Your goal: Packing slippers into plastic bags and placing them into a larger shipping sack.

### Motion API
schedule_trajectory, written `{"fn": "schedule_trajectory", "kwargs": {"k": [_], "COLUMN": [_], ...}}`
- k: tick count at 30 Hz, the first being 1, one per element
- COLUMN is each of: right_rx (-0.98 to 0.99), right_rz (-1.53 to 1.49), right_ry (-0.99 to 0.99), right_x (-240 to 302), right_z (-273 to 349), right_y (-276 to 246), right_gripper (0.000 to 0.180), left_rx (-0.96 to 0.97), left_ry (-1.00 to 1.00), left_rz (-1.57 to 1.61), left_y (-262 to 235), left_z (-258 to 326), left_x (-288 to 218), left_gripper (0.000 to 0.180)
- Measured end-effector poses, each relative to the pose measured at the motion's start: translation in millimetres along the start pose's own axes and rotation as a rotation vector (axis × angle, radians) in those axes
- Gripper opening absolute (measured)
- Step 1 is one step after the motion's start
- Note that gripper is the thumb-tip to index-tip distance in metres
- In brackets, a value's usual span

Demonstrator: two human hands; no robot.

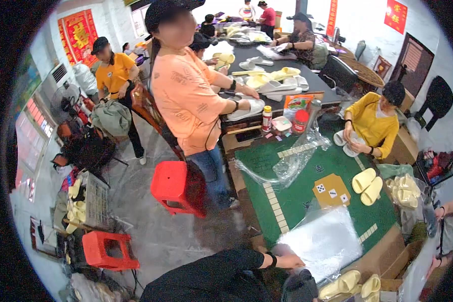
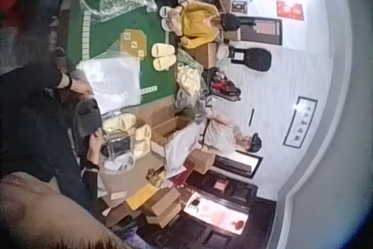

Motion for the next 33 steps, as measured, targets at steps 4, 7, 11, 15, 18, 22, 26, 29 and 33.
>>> {"fn": "schedule_trajectory", "kwargs": {"k": [4, 7, 11, 15, 18, 22, 26, 29, 33], "right_rx": [-0.266, -0.378, -0.411, -0.514, 0.002, -0.547, -0.016, 0.278, 0.359], "right_rz": [0.147, 0.259, 0.423, 0.321, 1.065, 0.724, 0.895, 0.851, 0.898], "right_ry": [0.078, -0.119, -0.097, 0.090, 0.155, 0.082, -0.300, -0.020, -0.270], "right_x": [37, -4, -36, -49, -70, 56, 84, 35, 81], "right_z": [-29, -34, -37, -46, -67, -84, -124, -143, -147], "right_y": [8, 16, 27, 21, 18, 32, 97, 107, 102], "right_gripper": [0.031, 0.036, 0.036, 0.039, 0.043, 0.022, 0.038, 0.044, 0.045], "left_rx": [0.065, -0.108, -0.280, -0.094, -0.115, 0.014, 0.234, -0.567, -2.145], "left_ry": [-0.083, -0.031, 0.040, -0.248, -0.232, -0.272, 0.018, -0.053, -0.420], "left_rz": [0.072, -0.090, -0.133, -0.068, -0.225, -0.191, 0.162, 0.257, -0.232], "left_y": [6, -5, -5, 0, 16, 22, -17, -119, -255], "left_z": [-1, 5, 11, 18, 30, 31, 58, 141, 417], "left_x": [-20, -41, -39, -37, -25, -4, -38, -45, -102], "left_gripper": [0.026, 0.027, 0.027, 0.026, 0.032, 0.048, 0.053, 0.044, 0.105]}}
Point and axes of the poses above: each hand's wrist, its own z-axis away from the middle knuckle, its own y-axis out of the palm, x = y × z, the point moved 4 cm from there along -z, towards the middle knuckle, and after that the axes turned 1 degree about -z, right-handed, at the moved point
